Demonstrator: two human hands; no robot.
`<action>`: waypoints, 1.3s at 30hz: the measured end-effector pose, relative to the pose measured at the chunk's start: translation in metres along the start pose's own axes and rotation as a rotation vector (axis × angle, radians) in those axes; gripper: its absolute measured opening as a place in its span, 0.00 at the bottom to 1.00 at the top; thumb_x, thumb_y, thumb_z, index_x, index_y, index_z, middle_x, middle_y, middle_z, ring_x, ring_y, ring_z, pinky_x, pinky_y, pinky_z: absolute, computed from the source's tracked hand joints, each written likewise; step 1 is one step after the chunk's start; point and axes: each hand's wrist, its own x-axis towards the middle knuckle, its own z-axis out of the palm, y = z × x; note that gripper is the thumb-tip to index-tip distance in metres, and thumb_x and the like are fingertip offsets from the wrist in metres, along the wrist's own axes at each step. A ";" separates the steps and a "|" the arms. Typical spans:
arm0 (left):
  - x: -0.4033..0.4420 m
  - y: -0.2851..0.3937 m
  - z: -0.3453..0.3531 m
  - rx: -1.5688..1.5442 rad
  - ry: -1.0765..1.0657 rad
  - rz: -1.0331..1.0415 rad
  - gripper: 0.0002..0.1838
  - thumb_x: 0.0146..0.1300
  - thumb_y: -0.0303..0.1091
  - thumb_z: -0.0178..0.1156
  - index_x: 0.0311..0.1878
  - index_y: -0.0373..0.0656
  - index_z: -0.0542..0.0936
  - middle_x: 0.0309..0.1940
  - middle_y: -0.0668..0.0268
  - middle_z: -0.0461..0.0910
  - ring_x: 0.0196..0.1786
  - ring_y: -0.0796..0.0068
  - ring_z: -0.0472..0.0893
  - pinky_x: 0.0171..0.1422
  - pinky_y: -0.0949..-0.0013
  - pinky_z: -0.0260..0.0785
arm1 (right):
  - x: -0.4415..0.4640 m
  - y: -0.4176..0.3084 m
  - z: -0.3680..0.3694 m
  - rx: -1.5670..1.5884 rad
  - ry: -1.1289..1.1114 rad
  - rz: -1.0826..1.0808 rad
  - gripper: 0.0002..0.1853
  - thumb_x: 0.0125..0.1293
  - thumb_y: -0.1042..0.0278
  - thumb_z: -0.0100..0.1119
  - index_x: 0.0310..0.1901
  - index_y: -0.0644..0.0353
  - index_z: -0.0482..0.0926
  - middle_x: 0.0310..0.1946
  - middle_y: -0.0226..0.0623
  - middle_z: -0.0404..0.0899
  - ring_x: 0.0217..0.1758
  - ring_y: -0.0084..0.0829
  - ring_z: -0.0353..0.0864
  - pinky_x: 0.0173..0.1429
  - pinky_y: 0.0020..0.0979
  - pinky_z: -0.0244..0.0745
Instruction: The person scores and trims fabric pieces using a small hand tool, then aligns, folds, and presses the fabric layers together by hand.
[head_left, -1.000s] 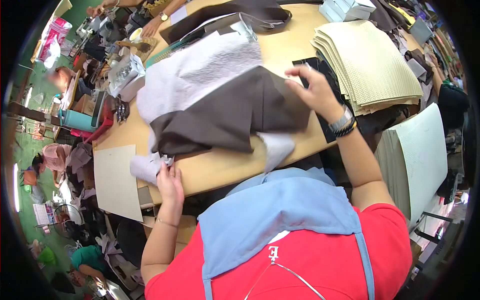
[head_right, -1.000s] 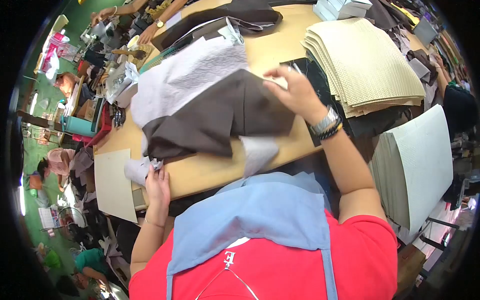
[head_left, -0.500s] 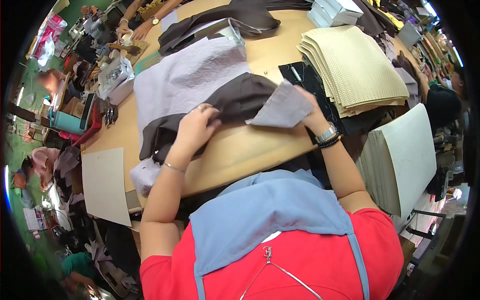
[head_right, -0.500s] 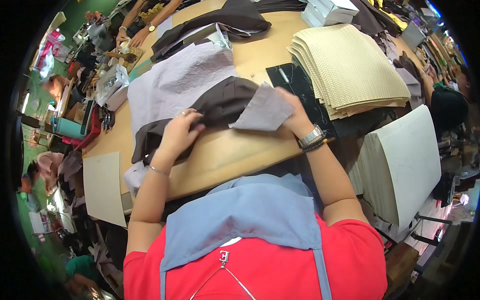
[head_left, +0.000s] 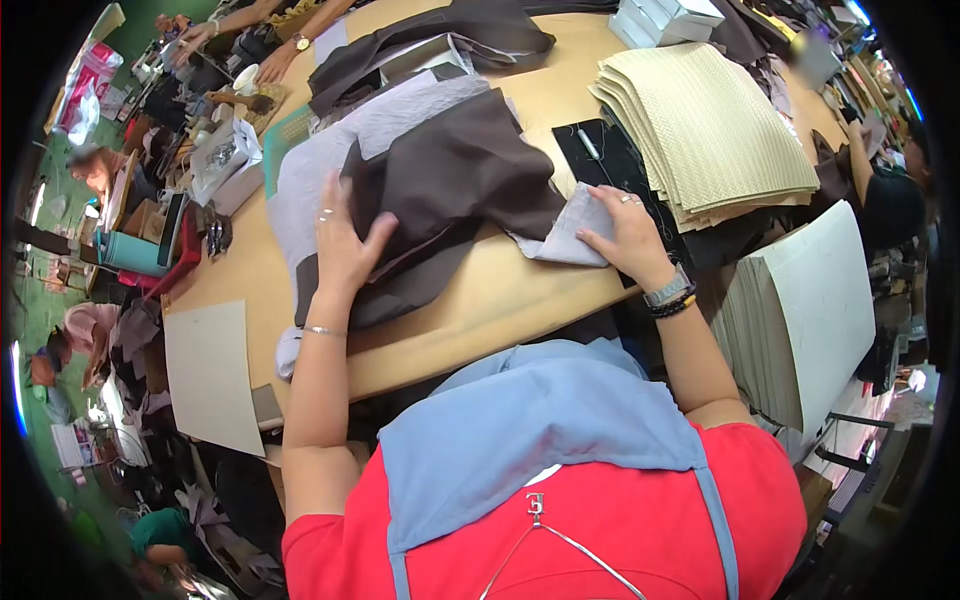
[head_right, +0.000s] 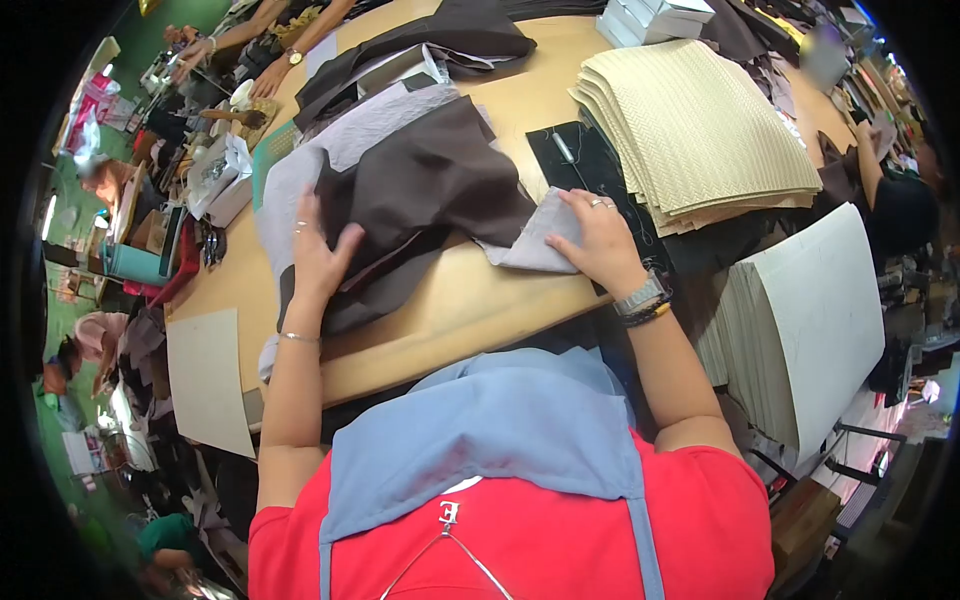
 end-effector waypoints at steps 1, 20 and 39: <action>-0.008 0.013 -0.011 0.272 -0.252 -0.004 0.42 0.61 0.57 0.64 0.71 0.39 0.65 0.74 0.49 0.59 0.76 0.48 0.58 0.76 0.48 0.53 | 0.000 -0.001 -0.001 -0.004 -0.046 0.041 0.33 0.54 0.56 0.74 0.59 0.60 0.76 0.51 0.44 0.78 0.55 0.41 0.76 0.58 0.39 0.73; 0.042 0.107 -0.088 0.132 -1.019 0.061 0.22 0.64 0.47 0.63 0.49 0.36 0.78 0.52 0.49 0.81 0.54 0.49 0.80 0.57 0.54 0.72 | 0.061 -0.053 -0.021 0.212 0.229 -0.212 0.05 0.63 0.67 0.60 0.39 0.55 0.78 0.33 0.34 0.79 0.42 0.40 0.79 0.48 0.42 0.73; 0.001 0.087 0.090 -0.581 -0.232 -0.049 0.08 0.68 0.34 0.59 0.42 0.38 0.78 0.31 0.49 0.80 0.37 0.46 0.81 0.41 0.54 0.72 | 0.012 -0.047 0.009 0.211 -0.193 0.155 0.22 0.62 0.44 0.66 0.35 0.60 0.82 0.29 0.40 0.82 0.35 0.41 0.82 0.41 0.39 0.77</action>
